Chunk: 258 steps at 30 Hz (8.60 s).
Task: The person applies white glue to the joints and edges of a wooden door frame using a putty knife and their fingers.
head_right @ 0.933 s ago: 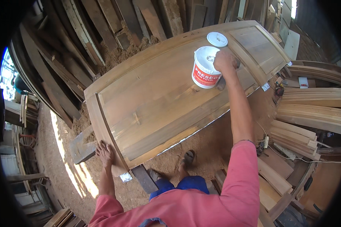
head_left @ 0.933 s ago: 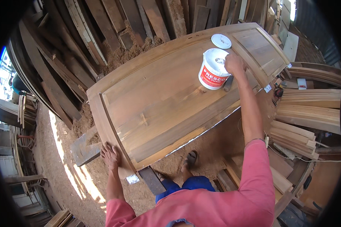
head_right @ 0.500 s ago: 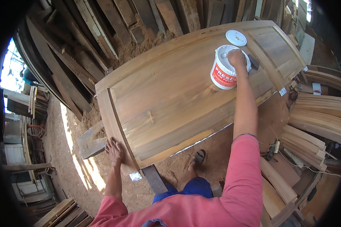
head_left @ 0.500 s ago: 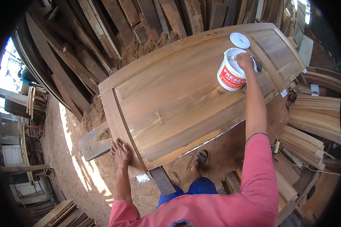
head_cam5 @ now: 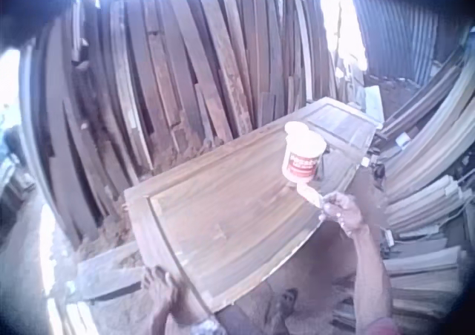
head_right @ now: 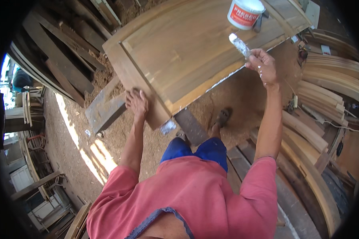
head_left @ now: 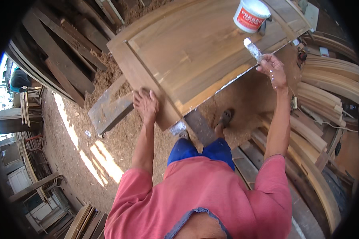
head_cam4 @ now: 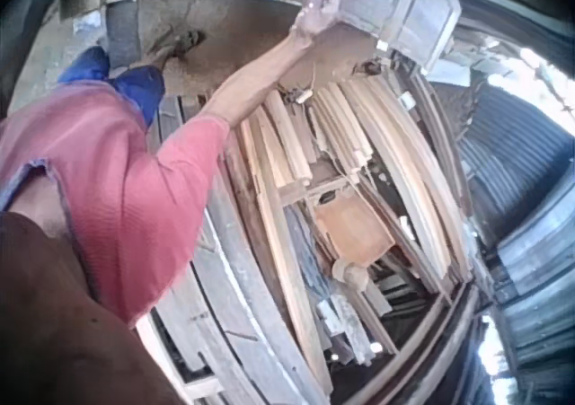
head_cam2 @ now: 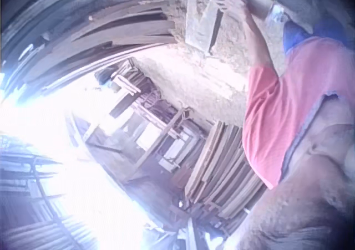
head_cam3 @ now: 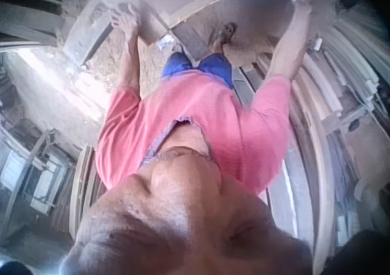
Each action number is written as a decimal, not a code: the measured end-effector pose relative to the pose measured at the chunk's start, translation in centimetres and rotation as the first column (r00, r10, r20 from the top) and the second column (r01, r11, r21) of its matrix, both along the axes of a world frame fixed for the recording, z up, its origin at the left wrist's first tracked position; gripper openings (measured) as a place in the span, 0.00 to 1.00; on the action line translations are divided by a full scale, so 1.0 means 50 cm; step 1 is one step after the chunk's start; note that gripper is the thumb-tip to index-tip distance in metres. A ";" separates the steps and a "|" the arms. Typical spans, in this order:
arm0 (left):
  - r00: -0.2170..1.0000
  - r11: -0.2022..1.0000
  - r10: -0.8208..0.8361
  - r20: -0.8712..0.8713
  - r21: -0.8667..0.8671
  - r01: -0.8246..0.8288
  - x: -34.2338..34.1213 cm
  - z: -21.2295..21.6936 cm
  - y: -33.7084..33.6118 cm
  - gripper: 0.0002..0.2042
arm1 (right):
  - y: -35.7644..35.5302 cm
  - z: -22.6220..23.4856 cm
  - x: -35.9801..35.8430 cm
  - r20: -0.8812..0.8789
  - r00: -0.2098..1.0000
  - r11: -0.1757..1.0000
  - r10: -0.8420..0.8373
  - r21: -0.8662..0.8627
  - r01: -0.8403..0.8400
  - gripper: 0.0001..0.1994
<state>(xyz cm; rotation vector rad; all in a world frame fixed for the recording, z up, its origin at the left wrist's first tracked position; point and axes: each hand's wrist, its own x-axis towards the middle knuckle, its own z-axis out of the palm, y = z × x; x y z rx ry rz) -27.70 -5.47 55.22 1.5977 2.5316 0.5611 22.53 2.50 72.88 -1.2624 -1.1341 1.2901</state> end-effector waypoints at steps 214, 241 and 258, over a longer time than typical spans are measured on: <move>0.764 0.763 -0.645 -0.002 -0.065 0.643 -0.076 -0.010 0.038 0.34 | -0.700 -0.304 -0.929 0.135 0.887 0.816 -0.442 -0.352 0.459 0.13; 0.700 0.697 -0.714 0.030 -0.066 0.714 0.389 0.039 -0.205 0.32 | -0.984 -0.098 -0.008 0.207 0.587 0.593 -0.783 -0.037 0.804 0.11; 0.114 0.115 -0.983 0.146 0.000 0.993 1.145 -0.012 0.153 0.25 | -0.836 0.117 0.425 0.130 -0.231 -0.184 -0.964 0.299 0.936 0.17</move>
